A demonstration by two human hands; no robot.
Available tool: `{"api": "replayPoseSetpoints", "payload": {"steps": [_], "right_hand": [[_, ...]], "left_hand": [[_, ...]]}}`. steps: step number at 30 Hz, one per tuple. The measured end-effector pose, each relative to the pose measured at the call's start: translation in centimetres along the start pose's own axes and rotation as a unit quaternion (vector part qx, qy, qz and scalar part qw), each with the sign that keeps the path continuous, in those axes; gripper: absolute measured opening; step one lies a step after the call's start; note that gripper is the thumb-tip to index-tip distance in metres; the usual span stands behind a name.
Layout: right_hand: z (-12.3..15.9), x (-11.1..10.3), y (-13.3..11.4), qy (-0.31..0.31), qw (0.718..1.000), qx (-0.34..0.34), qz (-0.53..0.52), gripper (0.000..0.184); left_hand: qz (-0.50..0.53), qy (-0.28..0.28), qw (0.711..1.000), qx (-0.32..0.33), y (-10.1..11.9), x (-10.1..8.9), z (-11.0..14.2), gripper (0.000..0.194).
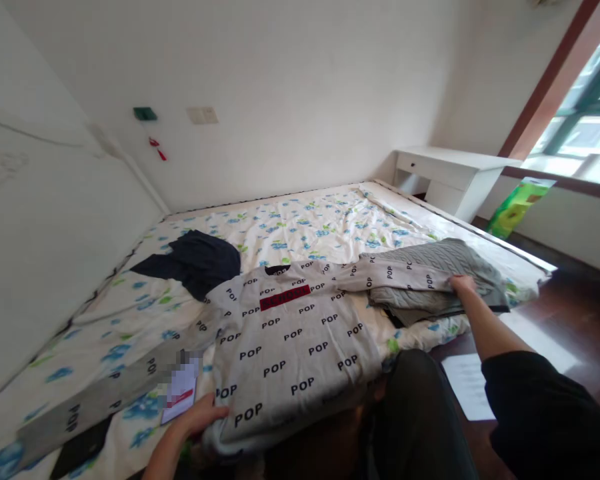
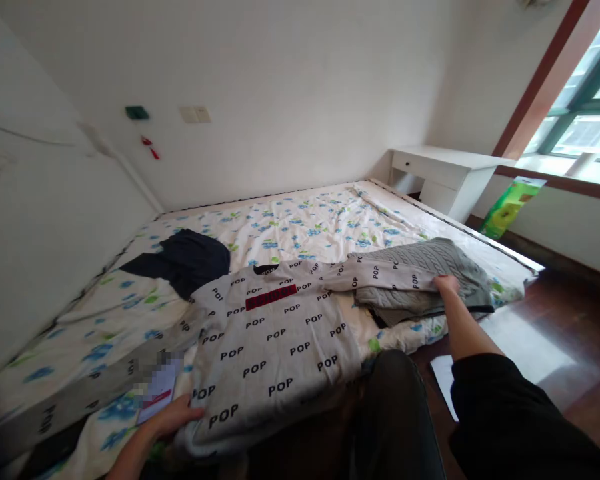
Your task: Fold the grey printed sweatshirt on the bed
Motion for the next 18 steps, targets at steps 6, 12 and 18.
{"api": "replayPoseSetpoints", "payload": {"steps": [6,12,18], "right_hand": [[-0.5,0.8,-2.2,0.021,0.998,-0.011,-0.055,0.038],[3.1,2.8,-12.3,0.004,0.98,-0.176,-0.098,0.036],[9.8,10.1,-23.8,-0.181,0.939,-0.283,-0.073,0.038]], "left_hand": [[-0.075,-0.011,0.995,-0.064,-2.0,-0.6,1.3,0.037],[-0.101,0.071,0.989,-0.081,-0.8,-2.7,0.2,0.045],[-0.155,0.132,0.977,0.061,7.6,-3.6,-5.1,0.03]]}}
Point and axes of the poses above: each hand's wrist, its own z-axis away from the middle knuckle, its own x-axis out of the palm, y = z × x, the point moved 5 cm from there along -z, towards the middle knuckle, and after that the axes turned 5 degrees about z, right-handed, at the moved point
